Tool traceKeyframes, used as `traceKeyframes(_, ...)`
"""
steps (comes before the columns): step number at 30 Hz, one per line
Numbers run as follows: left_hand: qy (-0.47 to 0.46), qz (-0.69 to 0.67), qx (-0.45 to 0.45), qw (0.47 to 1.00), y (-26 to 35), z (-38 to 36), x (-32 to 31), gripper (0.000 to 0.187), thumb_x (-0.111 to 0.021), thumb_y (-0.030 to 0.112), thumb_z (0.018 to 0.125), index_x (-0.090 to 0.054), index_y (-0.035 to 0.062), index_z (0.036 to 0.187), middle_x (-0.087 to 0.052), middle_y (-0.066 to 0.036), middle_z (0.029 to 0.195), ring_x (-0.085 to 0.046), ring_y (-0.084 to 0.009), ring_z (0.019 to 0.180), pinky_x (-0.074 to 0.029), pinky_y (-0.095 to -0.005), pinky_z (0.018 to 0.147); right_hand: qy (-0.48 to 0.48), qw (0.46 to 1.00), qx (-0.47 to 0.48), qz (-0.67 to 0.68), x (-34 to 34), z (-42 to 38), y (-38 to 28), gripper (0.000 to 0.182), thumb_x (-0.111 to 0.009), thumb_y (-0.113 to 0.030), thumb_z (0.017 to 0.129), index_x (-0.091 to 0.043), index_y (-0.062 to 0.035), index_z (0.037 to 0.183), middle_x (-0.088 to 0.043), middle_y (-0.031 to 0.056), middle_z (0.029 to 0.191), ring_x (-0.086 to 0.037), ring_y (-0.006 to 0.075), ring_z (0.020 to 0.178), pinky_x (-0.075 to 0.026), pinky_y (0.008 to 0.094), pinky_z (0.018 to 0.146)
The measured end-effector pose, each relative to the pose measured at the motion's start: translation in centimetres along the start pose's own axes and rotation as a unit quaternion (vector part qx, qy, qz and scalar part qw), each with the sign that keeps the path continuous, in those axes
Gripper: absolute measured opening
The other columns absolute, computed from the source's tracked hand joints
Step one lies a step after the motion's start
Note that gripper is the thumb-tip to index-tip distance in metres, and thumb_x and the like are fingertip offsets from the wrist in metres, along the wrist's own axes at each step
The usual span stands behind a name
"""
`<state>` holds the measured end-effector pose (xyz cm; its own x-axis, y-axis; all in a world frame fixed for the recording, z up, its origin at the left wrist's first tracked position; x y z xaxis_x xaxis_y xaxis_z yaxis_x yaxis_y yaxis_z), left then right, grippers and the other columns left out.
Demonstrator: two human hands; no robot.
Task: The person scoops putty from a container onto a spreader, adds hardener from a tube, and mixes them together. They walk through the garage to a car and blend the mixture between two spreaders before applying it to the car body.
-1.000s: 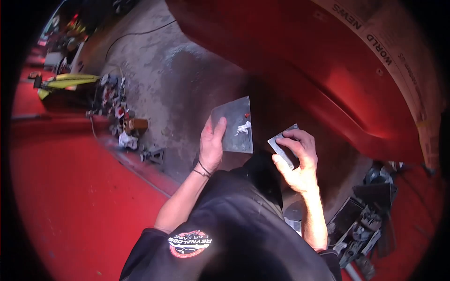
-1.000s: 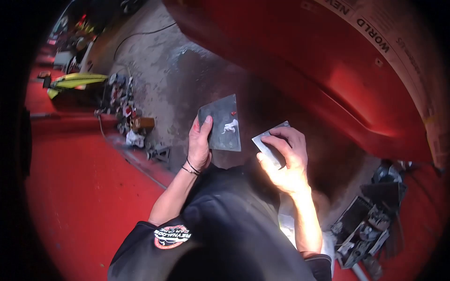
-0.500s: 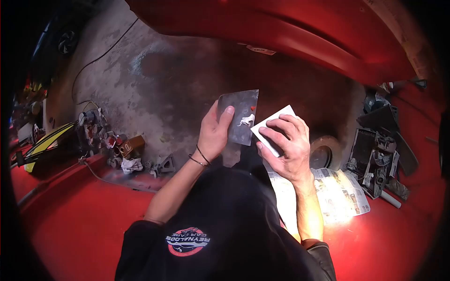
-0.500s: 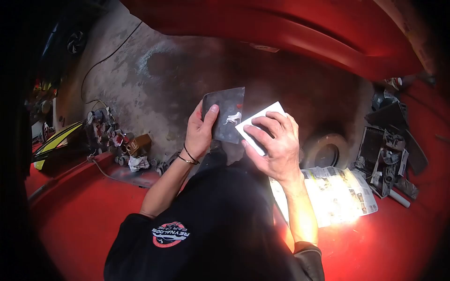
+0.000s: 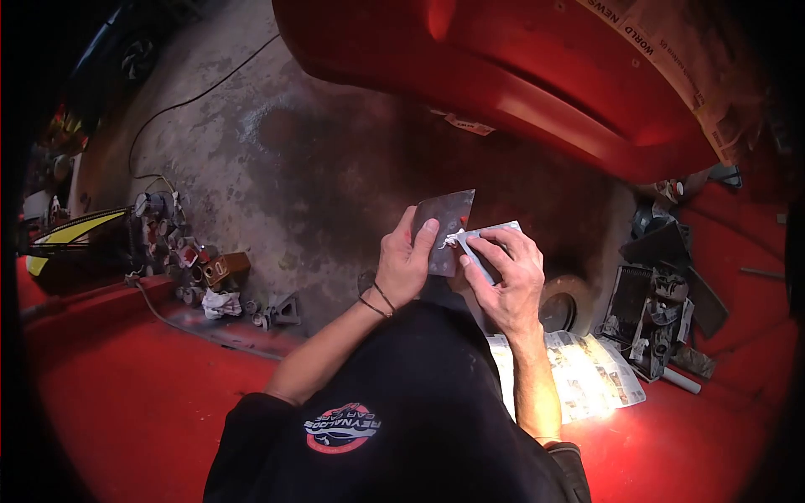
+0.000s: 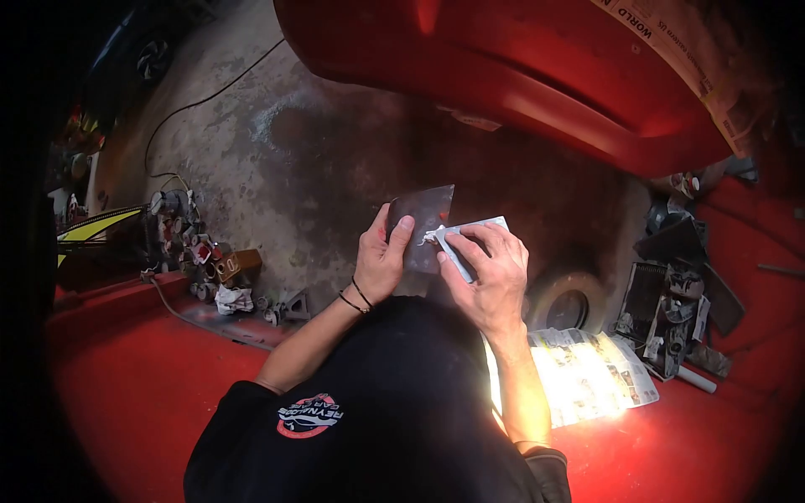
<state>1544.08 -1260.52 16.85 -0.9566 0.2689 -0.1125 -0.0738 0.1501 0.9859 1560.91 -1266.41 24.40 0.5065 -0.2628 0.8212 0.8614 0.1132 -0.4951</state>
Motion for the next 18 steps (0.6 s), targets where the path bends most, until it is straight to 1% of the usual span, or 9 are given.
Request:
traceKeyframes(3, 0.005, 0.022, -0.042, 0.999, 0.0, -0.9, 0.1, 0.028, -0.053, 0.025, 0.112, -0.062, 0.004, 0.128, -0.075, -0.013, 0.098, -0.072, -0.0154, 0.092, -0.055, -0.0323, 0.083, -0.003, 1.0, 0.005, 0.005, -0.4, -0.5, -0.8, 0.027, -0.082, -0.019, 0.08, -0.079, -0.0124, 0.106, -0.073, 0.0042, 0.11, -0.066, 0.0276, 0.111, -0.046, 0.0451, 0.099)
traceKeyframes(7, -0.004, 0.02, -0.06, 0.998, 0.1, -1.9, 0.3, 0.027, -0.053, 0.021, 0.112, -0.06, 0.0034, 0.131, -0.076, -0.015, 0.1, -0.073, -0.0179, 0.093, -0.056, -0.033, 0.082, -0.018, 0.999, 0.001, 0.037, -1.1, -1.3, -1.1, 0.025, -0.081, -0.018, 0.081, -0.079, -0.0119, 0.105, -0.073, 0.0044, 0.108, -0.066, 0.027, 0.109, -0.046, 0.0454, 0.098)
traceKeyframes(10, -0.011, 0.032, -0.051, 0.998, 1.3, -2.7, 0.7, 0.028, -0.053, 0.02, 0.112, -0.061, 0.0005, 0.13, -0.074, -0.008, 0.106, -0.064, -0.0099, 0.098, -0.053, -0.0287, 0.089, -0.041, 0.997, 0.019, 0.057, -1.2, -1.6, -1.7, 0.024, -0.081, -0.018, 0.081, -0.079, -0.0114, 0.104, -0.073, 0.0048, 0.107, -0.067, 0.027, 0.107, -0.046, 0.0449, 0.098)
traceKeyframes(13, 0.012, 0.036, -0.084, 0.996, 0.4, -2.9, 0.8, 0.026, -0.053, 0.018, 0.111, -0.061, 0.0025, 0.13, -0.075, -0.018, 0.1, -0.075, -0.0243, 0.091, -0.056, -0.0345, 0.081, -0.086, 0.994, 0.036, 0.055, -1.2, -2.1, -2.1, 0.022, -0.08, -0.018, 0.081, -0.08, -0.0118, 0.103, -0.073, 0.0045, 0.107, -0.067, 0.0265, 0.106, -0.046, 0.0439, 0.097)
traceKeyframes(17, 0.021, 0.068, -0.047, 0.996, 0.3, -3.6, 1.2, 0.026, -0.054, 0.018, 0.11, -0.061, 0.0028, 0.129, -0.075, -0.02, 0.097, -0.075, -0.0257, 0.088, -0.056, -0.0351, 0.079, -0.171, 0.984, 0.035, 0.044, -0.5, -2.4, -2.4, 0.02, -0.078, -0.021, 0.082, -0.081, -0.0127, 0.1, -0.075, 0.0043, 0.103, -0.067, 0.0244, 0.105, -0.046, 0.0428, 0.097)
traceKeyframes(18, 0.026, 0.078, -0.04, 0.996, 0.4, -3.6, 1.4, 0.026, -0.055, 0.019, 0.11, -0.061, 0.0029, 0.129, -0.075, -0.02, 0.096, -0.075, -0.0257, 0.087, -0.055, -0.0353, 0.078, -0.182, 0.982, 0.043, 0.039, 0.0, -2.4, -2.4, 0.02, -0.079, -0.02, 0.081, -0.081, -0.0126, 0.1, -0.074, 0.0038, 0.101, -0.067, 0.0246, 0.103, -0.047, 0.0424, 0.096)
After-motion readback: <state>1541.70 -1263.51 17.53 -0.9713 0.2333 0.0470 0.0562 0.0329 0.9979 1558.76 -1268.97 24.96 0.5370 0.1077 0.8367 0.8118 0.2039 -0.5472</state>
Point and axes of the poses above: each hand's wrist, its own z-axis towards the middle knuckle, its own x-axis out of the back of the hand, y = z × x, the point moved 3 cm from there along z, towards the middle knuckle
